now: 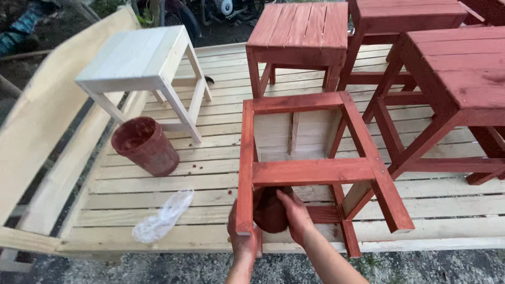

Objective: The person applies reddish-brown stain to a wooden stool using a cloth. They wipe the legs and frame, then flip the stool upright and continue wiping the top surface. The person places the finished stool with others nearby.

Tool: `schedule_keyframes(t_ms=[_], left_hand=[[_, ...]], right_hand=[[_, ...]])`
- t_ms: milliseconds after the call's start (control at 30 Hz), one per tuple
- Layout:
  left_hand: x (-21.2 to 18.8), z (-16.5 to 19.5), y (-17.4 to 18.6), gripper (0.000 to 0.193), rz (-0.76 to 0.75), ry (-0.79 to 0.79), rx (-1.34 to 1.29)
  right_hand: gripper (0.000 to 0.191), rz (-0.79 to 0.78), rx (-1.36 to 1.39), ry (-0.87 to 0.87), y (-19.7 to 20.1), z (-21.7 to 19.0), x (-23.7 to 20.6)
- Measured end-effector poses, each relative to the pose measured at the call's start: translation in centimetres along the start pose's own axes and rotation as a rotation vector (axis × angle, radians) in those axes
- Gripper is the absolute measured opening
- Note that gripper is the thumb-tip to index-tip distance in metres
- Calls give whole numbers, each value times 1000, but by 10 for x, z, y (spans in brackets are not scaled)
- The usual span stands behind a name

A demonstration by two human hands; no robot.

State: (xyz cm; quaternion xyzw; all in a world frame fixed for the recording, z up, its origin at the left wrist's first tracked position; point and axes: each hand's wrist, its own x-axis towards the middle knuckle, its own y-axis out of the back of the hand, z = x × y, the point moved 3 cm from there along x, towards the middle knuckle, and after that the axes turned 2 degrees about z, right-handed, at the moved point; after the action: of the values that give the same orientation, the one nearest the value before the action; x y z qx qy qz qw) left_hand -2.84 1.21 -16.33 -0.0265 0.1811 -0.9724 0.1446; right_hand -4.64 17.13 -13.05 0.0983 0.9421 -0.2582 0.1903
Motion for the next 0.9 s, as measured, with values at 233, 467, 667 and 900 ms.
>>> schedule_keyframes(t_ms=[233, 467, 667, 900], left_hand=[[8, -17, -5, 63, 112, -87, 212], [25, -41, -18, 60, 78, -147, 225], [35, -59, -5, 60, 93, -690, 705], [39, -93, 13, 63, 99, -784, 973]], right_hand=[[55, -140, -190, 48, -24, -1, 31], [52, -425, -602, 376, -38, 1, 54], [88, -457, -909, 880, -22, 23, 63], [61, -394, -728, 913, 6, 88, 94]])
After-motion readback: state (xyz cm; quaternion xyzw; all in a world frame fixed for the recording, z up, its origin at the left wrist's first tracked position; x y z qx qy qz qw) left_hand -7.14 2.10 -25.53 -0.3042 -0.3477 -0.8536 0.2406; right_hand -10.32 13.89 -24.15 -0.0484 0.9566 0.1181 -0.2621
